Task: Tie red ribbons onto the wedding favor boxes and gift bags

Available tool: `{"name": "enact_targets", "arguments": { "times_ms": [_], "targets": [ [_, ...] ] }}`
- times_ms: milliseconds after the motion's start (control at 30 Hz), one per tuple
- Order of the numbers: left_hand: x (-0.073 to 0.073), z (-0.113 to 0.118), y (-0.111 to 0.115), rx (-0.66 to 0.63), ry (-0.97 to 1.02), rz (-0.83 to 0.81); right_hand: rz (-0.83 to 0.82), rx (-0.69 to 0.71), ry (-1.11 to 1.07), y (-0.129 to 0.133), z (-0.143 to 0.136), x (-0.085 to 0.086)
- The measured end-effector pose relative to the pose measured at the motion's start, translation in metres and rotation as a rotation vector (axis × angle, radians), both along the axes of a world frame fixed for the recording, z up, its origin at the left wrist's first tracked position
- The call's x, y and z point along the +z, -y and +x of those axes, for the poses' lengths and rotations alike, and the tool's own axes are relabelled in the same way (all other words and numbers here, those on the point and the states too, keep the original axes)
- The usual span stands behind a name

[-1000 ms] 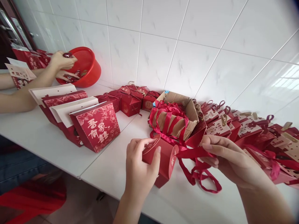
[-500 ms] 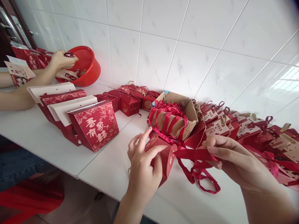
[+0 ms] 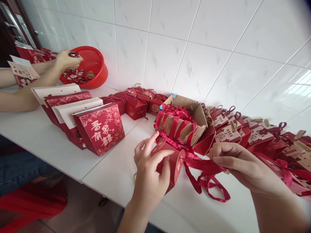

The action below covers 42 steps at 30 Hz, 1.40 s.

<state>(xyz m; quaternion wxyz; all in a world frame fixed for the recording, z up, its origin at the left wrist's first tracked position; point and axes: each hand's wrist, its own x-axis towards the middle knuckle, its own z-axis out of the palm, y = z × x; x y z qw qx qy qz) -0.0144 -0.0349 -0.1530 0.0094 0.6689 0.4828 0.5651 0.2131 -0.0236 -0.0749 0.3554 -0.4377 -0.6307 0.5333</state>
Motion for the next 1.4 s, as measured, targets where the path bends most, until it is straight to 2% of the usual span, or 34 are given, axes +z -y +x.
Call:
{"name": "enact_targets", "arguments": {
  "times_ms": [333,933,1400],
  "targets": [
    [0.001,-0.001,0.001,-0.014,0.006,-0.011,0.01,0.038,0.055,0.005,-0.004,0.005],
    [0.003,-0.001,0.002,-0.02,0.011,-0.027,0.037,-0.11,-0.002,0.004,-0.007,0.007],
    [0.004,-0.002,0.004,-0.03,-0.021,-0.039,-0.115,-0.085,-0.171,0.0,-0.014,-0.001]
  ]
}}
